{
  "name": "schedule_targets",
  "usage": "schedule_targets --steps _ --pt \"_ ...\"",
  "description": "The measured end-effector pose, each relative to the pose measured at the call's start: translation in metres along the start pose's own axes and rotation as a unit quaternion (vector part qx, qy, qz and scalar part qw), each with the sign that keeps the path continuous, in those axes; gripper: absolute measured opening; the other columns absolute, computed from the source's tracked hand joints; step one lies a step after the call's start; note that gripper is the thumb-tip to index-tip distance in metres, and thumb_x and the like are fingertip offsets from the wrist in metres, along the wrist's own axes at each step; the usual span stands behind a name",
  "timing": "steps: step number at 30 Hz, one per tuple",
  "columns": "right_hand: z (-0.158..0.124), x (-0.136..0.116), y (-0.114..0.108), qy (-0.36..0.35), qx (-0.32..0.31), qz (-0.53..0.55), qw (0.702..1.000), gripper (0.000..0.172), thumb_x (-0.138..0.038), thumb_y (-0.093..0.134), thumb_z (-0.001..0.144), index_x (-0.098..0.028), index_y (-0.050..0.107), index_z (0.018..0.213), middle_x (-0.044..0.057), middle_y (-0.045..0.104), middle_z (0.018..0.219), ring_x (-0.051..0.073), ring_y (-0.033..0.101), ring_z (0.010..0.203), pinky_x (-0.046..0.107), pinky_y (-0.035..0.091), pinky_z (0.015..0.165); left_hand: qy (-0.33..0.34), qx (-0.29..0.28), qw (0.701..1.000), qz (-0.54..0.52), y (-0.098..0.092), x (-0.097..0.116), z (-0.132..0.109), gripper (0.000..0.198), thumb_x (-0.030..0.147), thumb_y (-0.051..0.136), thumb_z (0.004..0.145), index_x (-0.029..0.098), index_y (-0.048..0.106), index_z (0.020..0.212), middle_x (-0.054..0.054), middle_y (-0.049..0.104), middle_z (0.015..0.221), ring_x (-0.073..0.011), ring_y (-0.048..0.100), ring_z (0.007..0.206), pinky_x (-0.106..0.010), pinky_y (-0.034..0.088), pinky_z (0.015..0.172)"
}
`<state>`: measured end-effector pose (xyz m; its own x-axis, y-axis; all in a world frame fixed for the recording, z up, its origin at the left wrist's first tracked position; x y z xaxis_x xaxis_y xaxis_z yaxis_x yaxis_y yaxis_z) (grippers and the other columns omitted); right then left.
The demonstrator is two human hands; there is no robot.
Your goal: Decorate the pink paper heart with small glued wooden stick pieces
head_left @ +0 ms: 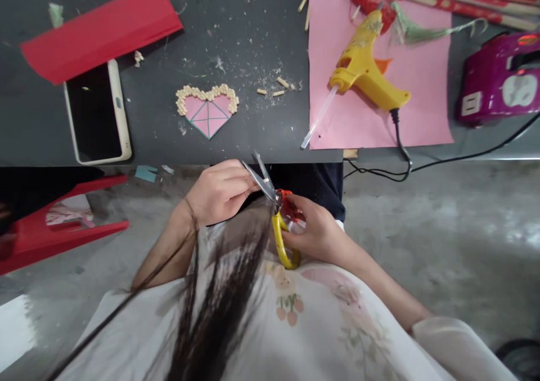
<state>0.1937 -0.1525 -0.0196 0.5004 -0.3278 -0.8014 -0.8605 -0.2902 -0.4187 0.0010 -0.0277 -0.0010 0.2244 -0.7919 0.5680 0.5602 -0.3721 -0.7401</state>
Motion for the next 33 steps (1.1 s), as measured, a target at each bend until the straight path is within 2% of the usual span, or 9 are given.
schedule_targets --steps 8,19,29,33 --pt "0.0001 0.0008 -0.0006 -0.028 0.005 -0.013 1.0 0.056 -0.036 0.069 0.071 -0.014 0.057 0.121 0.01 0.07 0.106 0.022 0.068 0.092 0.035 0.056 0.082 -0.001 -0.016 1.0 -0.011 0.0023 -0.0001 -0.0021 0.017 0.01 0.054 0.09 0.017 0.067 0.08 -0.001 0.069 0.076 -0.0125 0.063 0.073 -0.025 0.054 0.072" --pt "-0.0009 0.0032 -0.0035 -0.052 -0.016 -0.02 0.998 0.028 -0.03 0.065 0.077 -0.02 0.055 0.101 0.005 0.067 0.095 0.019 0.065 0.084 0.031 0.052 0.076 0.022 -0.008 1.0 -0.01 0.0024 0.002 0.0015 0.019 0.004 0.054 0.086 0.015 0.07 0.086 -0.002 0.07 0.077 -0.0129 0.061 0.071 -0.025 0.053 0.07" --pt "-0.0002 0.0015 -0.0049 -0.024 -0.028 -0.013 0.999 0.022 -0.034 0.067 0.075 -0.02 0.053 0.085 0.001 0.063 0.082 0.014 0.057 0.071 0.027 0.046 0.065 0.022 -0.008 1.0 -0.014 0.0017 0.0045 0.0036 0.017 0.006 0.055 0.087 0.016 0.067 0.08 -0.001 0.068 0.073 -0.0124 0.062 0.068 -0.024 0.054 0.066" --pt "0.0001 0.0 -0.0037 -0.026 -0.016 -0.046 0.998 0.022 -0.033 0.066 0.075 -0.02 0.055 0.09 0.003 0.065 0.083 0.016 0.06 0.072 0.029 0.048 0.066 0.014 -0.011 0.999 -0.032 0.0028 0.0023 0.0036 0.019 0.005 0.053 0.088 0.016 0.065 0.077 -0.001 0.068 0.072 -0.0117 0.062 0.07 -0.023 0.052 0.068"
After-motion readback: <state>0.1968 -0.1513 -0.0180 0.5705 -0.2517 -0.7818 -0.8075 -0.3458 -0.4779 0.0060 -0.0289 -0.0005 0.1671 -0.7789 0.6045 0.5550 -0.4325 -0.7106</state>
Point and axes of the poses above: each hand's wrist, its own z-axis towards the middle knuckle, its own y-axis out of the palm, x = y × z, the point moved 1 cm from there along z, towards the middle knuckle
